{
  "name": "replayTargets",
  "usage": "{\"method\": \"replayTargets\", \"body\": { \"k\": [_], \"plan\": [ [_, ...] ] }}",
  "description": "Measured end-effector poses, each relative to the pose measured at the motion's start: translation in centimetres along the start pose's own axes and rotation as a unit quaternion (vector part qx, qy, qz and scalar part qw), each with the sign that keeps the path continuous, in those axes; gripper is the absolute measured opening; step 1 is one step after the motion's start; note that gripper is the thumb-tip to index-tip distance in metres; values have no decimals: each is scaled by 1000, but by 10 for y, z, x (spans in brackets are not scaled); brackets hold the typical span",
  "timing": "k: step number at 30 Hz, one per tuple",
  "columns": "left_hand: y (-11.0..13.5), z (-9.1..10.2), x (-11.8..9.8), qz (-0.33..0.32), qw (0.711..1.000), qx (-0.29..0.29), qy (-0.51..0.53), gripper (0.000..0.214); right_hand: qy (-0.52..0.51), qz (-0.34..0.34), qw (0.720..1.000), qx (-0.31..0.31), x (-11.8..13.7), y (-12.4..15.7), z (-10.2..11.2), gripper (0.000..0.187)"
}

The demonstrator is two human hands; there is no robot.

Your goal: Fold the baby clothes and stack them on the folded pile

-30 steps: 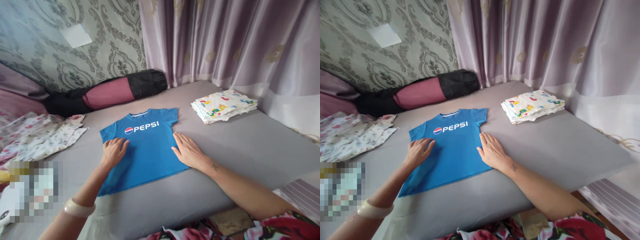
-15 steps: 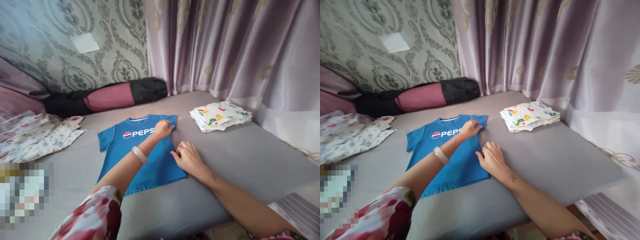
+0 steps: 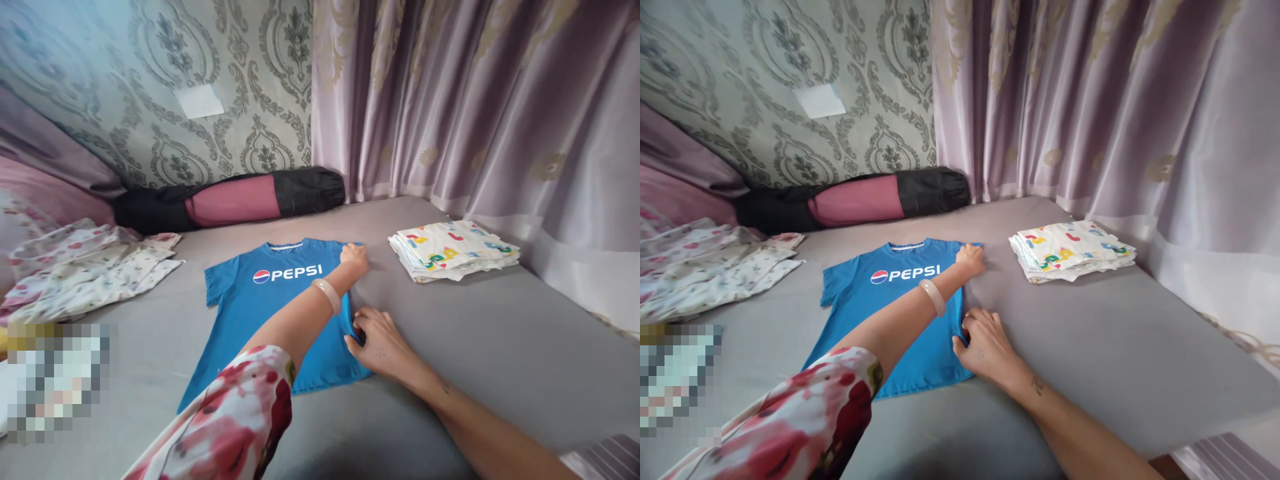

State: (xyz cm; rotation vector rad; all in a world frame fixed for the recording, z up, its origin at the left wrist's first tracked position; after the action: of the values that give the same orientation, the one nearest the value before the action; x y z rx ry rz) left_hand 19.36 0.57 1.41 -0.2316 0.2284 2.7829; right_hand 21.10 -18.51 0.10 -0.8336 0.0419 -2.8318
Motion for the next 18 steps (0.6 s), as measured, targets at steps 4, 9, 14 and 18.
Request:
{"method": "replayTargets", "body": {
  "k": [4, 9, 14, 18],
  "plan": [
    [-3, 0, 5, 10, 999, -7, 42, 34, -29, 3, 999, 17, 1, 1, -1, 6],
    [-12, 5, 32, 44, 988, -15, 144, 19, -50, 11, 998, 33, 3, 1, 2, 6],
    [-14, 15, 70, 90, 953, -21, 287, 9, -67, 18, 997, 30, 6, 1, 6, 8],
    [-3, 28, 97, 129, 908, -63, 393, 5, -92, 14, 995, 27, 8, 0, 7, 9]
  ]
}}
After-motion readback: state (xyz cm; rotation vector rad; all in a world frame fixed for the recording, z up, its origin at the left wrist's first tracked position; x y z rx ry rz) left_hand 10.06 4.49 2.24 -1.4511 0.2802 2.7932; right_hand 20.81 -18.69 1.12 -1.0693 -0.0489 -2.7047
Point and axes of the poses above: each hand's wrist, its own y-axis away from the middle knuckle, its own z-axis out of the back of the hand, x = y × z, the point moved 3 cm from there along -y, towards the middle knuckle, and after that the axes turned 5 degrees about -y, right-handed, at the moved point
